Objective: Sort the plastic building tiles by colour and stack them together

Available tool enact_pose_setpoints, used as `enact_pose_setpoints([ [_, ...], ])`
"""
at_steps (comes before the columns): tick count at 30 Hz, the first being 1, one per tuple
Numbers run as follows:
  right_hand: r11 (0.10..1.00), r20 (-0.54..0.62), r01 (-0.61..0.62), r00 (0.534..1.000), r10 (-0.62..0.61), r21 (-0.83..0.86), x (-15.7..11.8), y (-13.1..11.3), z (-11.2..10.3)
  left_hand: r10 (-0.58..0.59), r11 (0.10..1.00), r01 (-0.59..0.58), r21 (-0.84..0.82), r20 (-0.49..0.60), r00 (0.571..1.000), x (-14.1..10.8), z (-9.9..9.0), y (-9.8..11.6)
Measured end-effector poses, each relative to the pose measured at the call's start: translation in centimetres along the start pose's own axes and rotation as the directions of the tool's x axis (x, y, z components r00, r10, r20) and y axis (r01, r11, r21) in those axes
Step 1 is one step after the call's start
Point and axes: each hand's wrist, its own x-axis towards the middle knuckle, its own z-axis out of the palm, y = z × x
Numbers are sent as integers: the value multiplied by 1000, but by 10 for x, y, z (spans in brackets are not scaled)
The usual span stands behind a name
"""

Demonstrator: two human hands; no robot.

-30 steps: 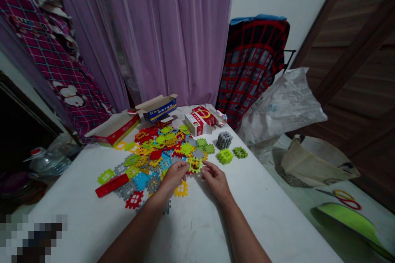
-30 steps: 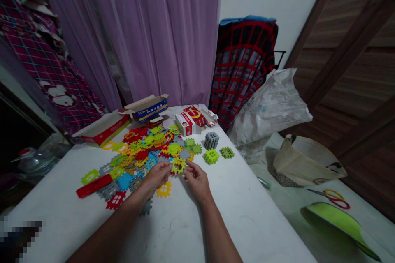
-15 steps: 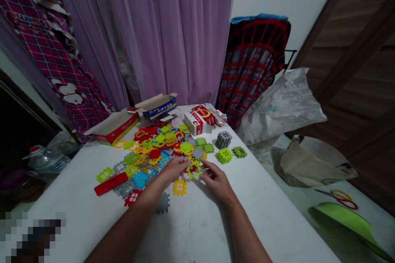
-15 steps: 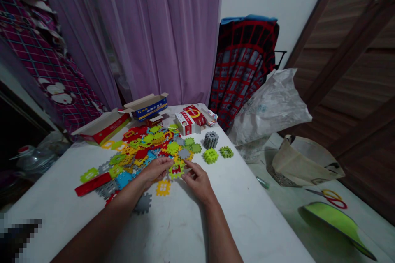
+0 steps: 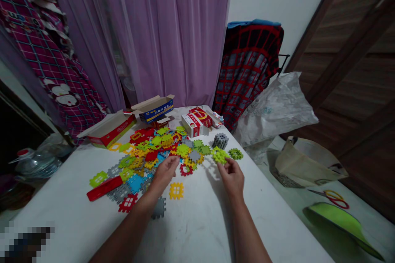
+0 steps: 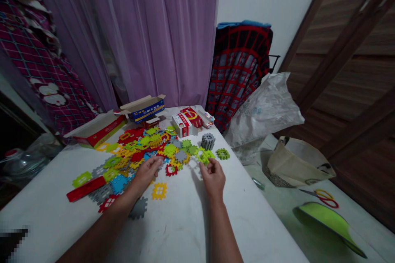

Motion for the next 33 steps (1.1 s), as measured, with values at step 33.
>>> enact_pose_setpoints([
  [33, 935, -146, -79, 989, 30, -346, 24, 36, -3, 63, 997, -71, -13, -318, 946, -31, -35, -36],
])
